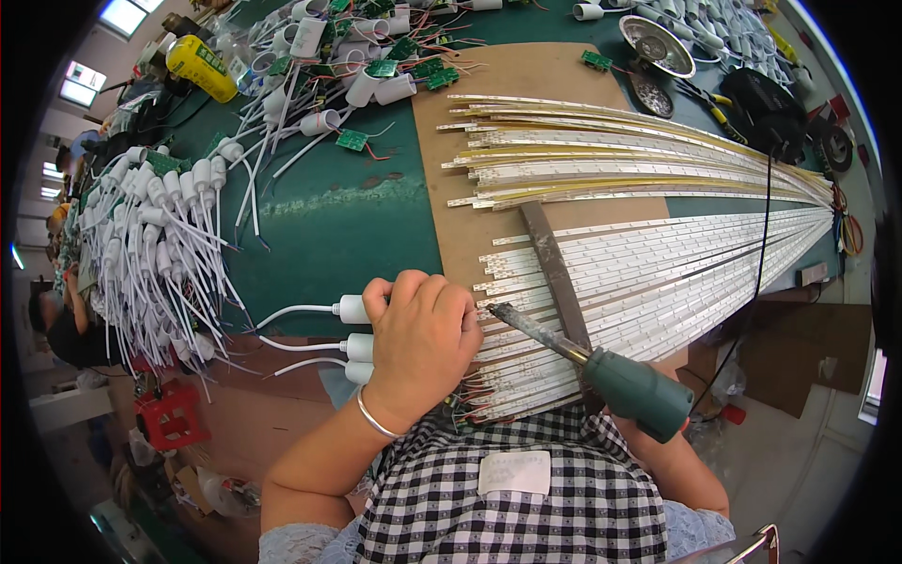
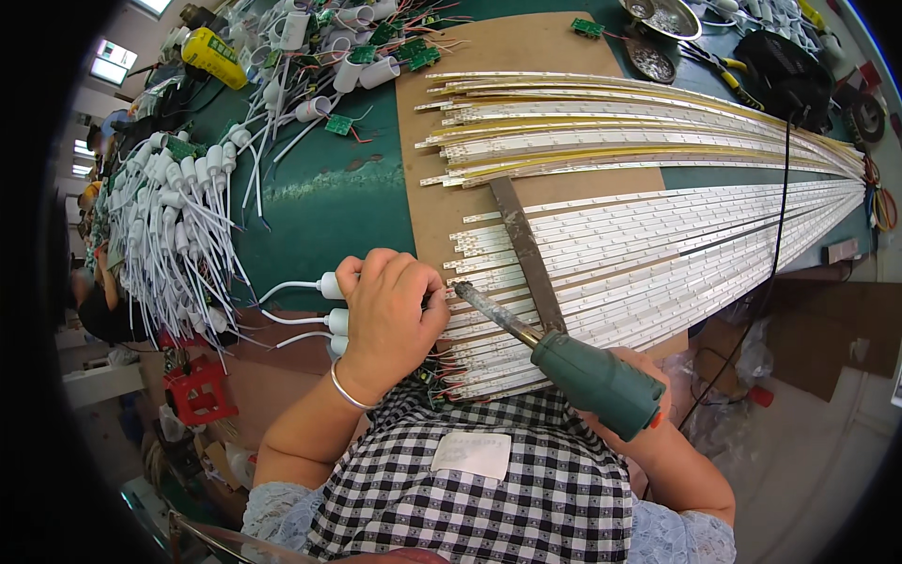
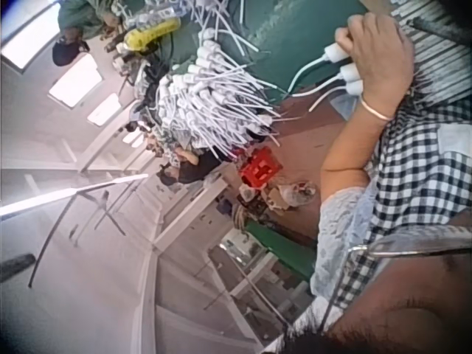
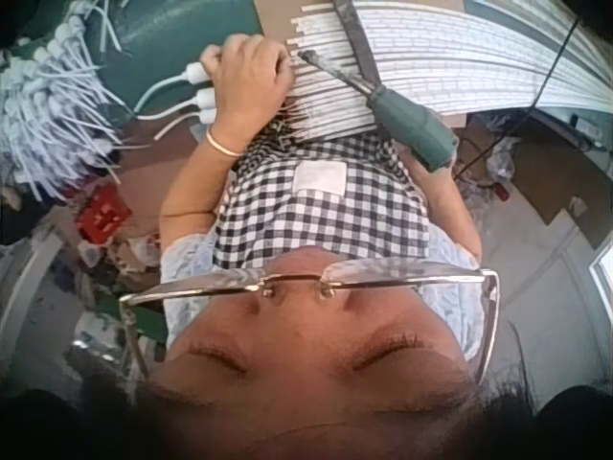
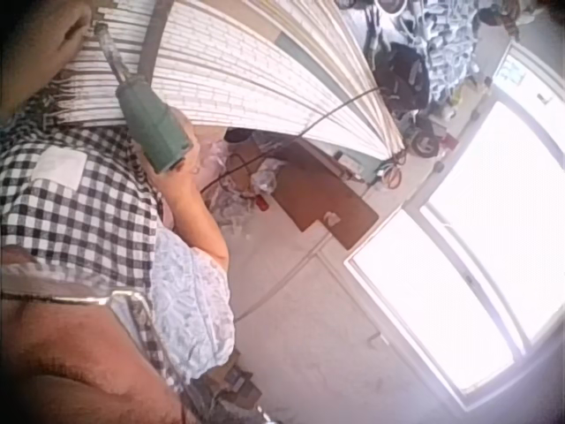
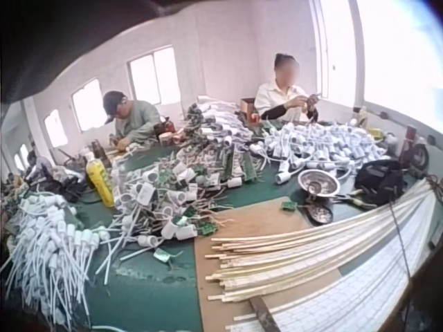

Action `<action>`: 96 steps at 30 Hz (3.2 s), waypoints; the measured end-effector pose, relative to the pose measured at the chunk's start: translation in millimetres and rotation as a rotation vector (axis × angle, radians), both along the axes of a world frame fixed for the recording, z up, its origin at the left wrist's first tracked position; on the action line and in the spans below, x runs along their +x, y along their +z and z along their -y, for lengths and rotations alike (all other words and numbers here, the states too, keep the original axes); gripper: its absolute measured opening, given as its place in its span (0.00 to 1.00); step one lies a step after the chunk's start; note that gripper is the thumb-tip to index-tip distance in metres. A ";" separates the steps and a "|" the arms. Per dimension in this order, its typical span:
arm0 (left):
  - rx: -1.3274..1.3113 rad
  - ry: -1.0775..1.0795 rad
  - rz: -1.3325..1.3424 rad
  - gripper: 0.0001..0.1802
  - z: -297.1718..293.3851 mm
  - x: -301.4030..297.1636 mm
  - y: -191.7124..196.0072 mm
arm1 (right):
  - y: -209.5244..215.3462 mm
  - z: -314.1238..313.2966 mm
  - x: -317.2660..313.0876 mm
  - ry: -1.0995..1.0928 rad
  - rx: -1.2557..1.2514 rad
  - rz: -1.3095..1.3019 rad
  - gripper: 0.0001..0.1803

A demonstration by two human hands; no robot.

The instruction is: The person uses a soldering iron to attach wires to the ends of LED light strips. They repeatedly pick up a strip, apply solder to the connection point, and place the finished unit aside. The task involves handling multiple LED strips and wires on a workbench.

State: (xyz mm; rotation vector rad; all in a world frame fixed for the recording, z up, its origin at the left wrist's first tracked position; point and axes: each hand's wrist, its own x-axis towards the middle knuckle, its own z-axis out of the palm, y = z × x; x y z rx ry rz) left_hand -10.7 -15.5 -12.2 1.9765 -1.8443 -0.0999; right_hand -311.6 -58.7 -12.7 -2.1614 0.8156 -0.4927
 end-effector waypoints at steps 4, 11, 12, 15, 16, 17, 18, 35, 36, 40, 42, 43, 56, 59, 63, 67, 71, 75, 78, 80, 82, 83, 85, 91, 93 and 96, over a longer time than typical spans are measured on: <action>0.001 -0.004 0.000 0.09 1.0 0.6 0.5 | 10.9 6.7 8.8 0.048 0.015 0.000 0.26; 0.007 -0.008 -0.008 0.08 2.0 1.8 1.7 | 8.2 8.5 11.2 0.068 0.036 -0.018 0.27; 0.020 -0.010 -0.004 0.08 1.9 1.7 3.4 | 9.5 10.1 12.9 0.079 0.032 -0.020 0.27; 0.026 -0.011 0.001 0.07 2.2 1.7 4.3 | 12.6 10.4 14.5 0.078 0.033 -0.042 0.27; 0.022 -0.010 0.001 0.07 2.2 1.8 4.1 | 13.2 10.1 14.8 0.073 0.036 -0.052 0.27; 0.013 -0.010 -0.005 0.08 2.2 2.1 3.2 | 13.5 9.8 15.1 0.077 0.029 -0.062 0.28; 0.003 -0.011 -0.011 0.08 2.3 2.4 1.7 | 13.6 9.7 15.2 0.080 0.021 -0.072 0.28; 0.024 -0.010 -0.009 0.07 3.8 2.2 2.5 | -0.7 -11.0 -2.7 -0.165 0.241 0.015 0.27; 0.021 -0.010 -0.005 0.07 3.7 2.2 2.3 | -0.7 -10.7 -2.4 -0.149 0.264 0.039 0.28; 0.026 -0.009 -0.011 0.06 3.2 2.0 2.2 | 0.6 -6.6 -1.5 -0.083 0.240 0.062 0.30; 0.031 -0.009 -0.012 0.06 3.0 2.0 2.4 | 5.5 0.4 1.7 -0.013 0.118 0.040 0.30; 0.034 -0.007 -0.013 0.06 2.9 2.1 2.4 | 8.2 2.8 3.0 0.030 0.037 0.025 0.30; 0.047 -0.015 -0.009 0.05 3.0 1.5 2.8 | 5.0 3.5 -0.2 0.039 0.041 0.026 0.30; 0.063 -0.019 -0.005 0.05 2.5 2.5 5.1 | 3.4 3.3 -0.3 0.029 0.056 0.026 0.31; 0.110 -0.054 -0.023 0.05 4.7 6.9 7.4 | -0.3 2.7 -2.6 0.024 0.104 0.046 0.31; 0.148 -0.084 -0.107 0.06 5.5 11.4 11.1 | -1.3 2.2 -4.1 0.001 0.151 0.065 0.30; 0.275 -0.142 -0.259 0.08 9.5 19.9 23.6 | 0.2 -1.7 -3.8 -0.062 0.196 0.029 0.28; 0.345 -0.234 -0.338 0.07 17.7 29.1 29.6 | 0.8 -5.1 -2.3 -0.166 0.277 0.057 0.21; 0.309 -0.329 -0.330 0.05 17.5 36.2 23.1 | 3.9 -6.6 1.8 -0.250 0.352 0.087 0.18; 0.290 -0.355 -0.335 0.05 17.0 37.1 21.9 | 4.7 -6.5 2.1 -0.265 0.357 0.079 0.17; 0.286 -0.344 -0.363 0.04 16.6 37.0 21.8 | 6.0 -5.9 2.1 -0.259 0.347 0.057 0.17; 0.293 -0.334 -0.376 0.04 16.8 37.0 21.9 | 6.0 -6.1 2.1 -0.257 0.346 0.052 0.17; 0.306 -0.310 -0.402 0.05 17.4 36.2 23.2 | 5.7 -6.3 1.2 -0.257 0.354 0.059 0.17; 0.327 -0.292 -0.377 0.05 17.5 35.5 24.2 | 3.8 -6.4 1.0 -0.254 0.355 0.069 0.17; 0.325 -0.296 -0.371 0.05 16.8 36.0 25.7 | 4.5 -6.2 1.3 -0.254 0.365 0.062 0.17; 0.344 -0.274 -0.400 0.05 16.9 37.9 27.4 | -0.9 -9.3 -1.6 -0.261 0.322 0.042 0.17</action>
